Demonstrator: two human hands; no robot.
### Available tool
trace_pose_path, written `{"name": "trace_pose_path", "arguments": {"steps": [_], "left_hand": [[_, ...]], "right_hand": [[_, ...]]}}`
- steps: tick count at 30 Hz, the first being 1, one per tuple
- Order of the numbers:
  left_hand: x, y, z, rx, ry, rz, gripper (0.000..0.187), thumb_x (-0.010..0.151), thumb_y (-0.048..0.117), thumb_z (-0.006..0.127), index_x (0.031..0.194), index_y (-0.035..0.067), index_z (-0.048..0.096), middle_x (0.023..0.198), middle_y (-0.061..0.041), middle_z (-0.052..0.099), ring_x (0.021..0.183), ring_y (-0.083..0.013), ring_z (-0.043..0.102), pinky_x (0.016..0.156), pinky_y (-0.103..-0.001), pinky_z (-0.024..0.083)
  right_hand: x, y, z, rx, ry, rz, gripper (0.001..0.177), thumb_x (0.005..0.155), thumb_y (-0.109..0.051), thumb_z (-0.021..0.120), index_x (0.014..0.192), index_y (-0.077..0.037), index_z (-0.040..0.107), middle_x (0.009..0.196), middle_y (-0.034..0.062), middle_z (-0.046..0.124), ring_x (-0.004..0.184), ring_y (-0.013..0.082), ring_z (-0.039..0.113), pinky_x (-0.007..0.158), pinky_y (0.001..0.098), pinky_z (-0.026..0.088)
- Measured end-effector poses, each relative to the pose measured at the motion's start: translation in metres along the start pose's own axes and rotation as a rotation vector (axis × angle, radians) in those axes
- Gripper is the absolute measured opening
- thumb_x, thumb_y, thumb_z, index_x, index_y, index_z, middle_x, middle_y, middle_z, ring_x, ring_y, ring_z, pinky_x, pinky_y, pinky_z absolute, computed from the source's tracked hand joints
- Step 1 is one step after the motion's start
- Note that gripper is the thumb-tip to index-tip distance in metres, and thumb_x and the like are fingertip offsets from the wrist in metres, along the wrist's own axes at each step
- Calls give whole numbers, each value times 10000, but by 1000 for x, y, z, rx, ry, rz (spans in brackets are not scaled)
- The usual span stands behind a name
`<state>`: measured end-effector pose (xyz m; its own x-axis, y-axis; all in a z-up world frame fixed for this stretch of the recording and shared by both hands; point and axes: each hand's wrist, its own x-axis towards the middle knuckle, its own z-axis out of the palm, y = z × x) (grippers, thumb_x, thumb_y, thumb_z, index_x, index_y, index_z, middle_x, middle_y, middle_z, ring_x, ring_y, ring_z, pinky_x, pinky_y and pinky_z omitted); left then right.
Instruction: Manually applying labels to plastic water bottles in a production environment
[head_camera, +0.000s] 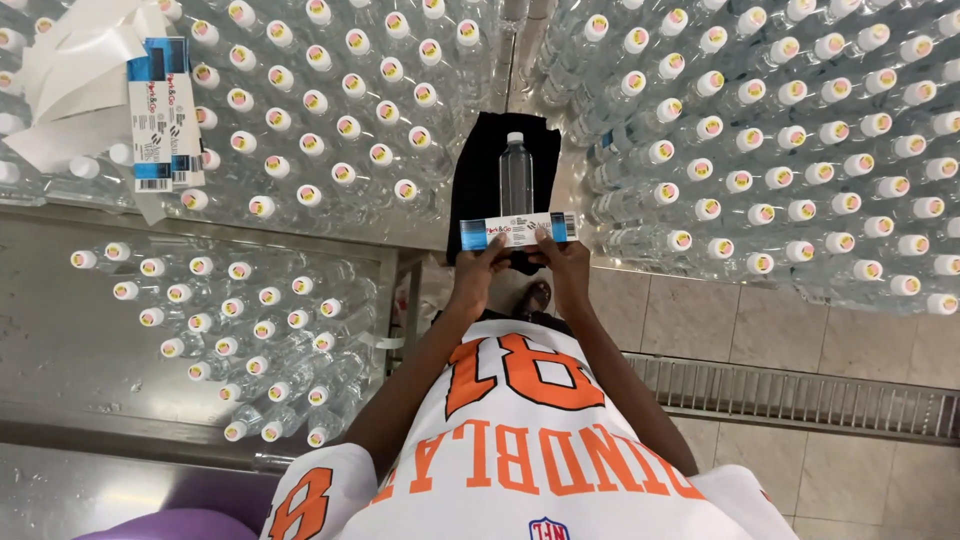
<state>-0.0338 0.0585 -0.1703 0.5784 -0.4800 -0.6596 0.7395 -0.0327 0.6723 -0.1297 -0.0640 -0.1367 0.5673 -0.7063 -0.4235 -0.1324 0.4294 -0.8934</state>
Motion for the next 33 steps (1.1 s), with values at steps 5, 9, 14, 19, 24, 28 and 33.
{"name": "trace_pose_path", "arguments": {"steps": [5, 9, 14, 19, 24, 28, 33], "left_hand": [[18, -10, -3, 62, 159, 118, 689, 972, 410, 905, 1352, -89, 619, 1123, -108, 658, 986, -194, 701, 969, -487, 523], [32, -23, -6, 160, 208, 185, 616, 990, 425, 885, 1352, -19, 656, 1183, -155, 695, 1110, -228, 683, 1018, -484, 498], [50, -41, -8, 189, 250, 199, 553, 955, 482, 914, 1252, 52, 734, 1088, -80, 683, 1024, -180, 639, 985, -465, 485], [50, -41, -5, 182, 252, 201, 577, 953, 465, 921, 1280, 27, 735, 1145, -118, 704, 1090, -233, 653, 1036, -520, 457], [53, -44, -14, 146, 225, 207, 498, 955, 443, 929, 1215, 48, 771, 1093, -109, 745, 1074, -231, 724, 1063, -519, 474], [55, -43, -14, 116, 211, 227, 473, 958, 409, 933, 1194, 31, 775, 1087, -130, 755, 1082, -252, 755, 1069, -535, 492], [60, -49, -16, 74, 223, 235, 460, 932, 366, 963, 1175, 19, 785, 1051, -125, 755, 1064, -219, 756, 1077, -505, 519]], "right_hand": [[17, 21, -10, -148, 50, -5, 332, 1034, -325, 859, 1015, -7, 765, 898, 149, 797, 763, 173, 772, 826, 367, 637], [30, 29, -12, -205, 70, 28, 349, 1002, -364, 893, 992, -33, 783, 887, 121, 796, 764, 169, 766, 820, 362, 632], [47, 49, -18, -214, 108, 62, 385, 946, -422, 945, 974, -61, 815, 847, 85, 771, 809, 152, 737, 820, 350, 621], [54, 51, -14, -207, 136, 99, 350, 936, -393, 947, 954, -68, 822, 836, 63, 768, 808, 139, 746, 823, 352, 621], [55, 54, -16, -197, 104, 118, 334, 955, -374, 931, 984, -58, 827, 860, 86, 784, 835, 171, 775, 840, 371, 630], [55, 52, -14, -177, 96, 121, 329, 957, -363, 932, 994, -54, 823, 865, 90, 782, 838, 180, 784, 832, 370, 633], [53, 50, -13, -150, 106, 136, 320, 947, -345, 934, 1000, -53, 815, 877, 76, 772, 839, 176, 781, 843, 363, 630]]}}
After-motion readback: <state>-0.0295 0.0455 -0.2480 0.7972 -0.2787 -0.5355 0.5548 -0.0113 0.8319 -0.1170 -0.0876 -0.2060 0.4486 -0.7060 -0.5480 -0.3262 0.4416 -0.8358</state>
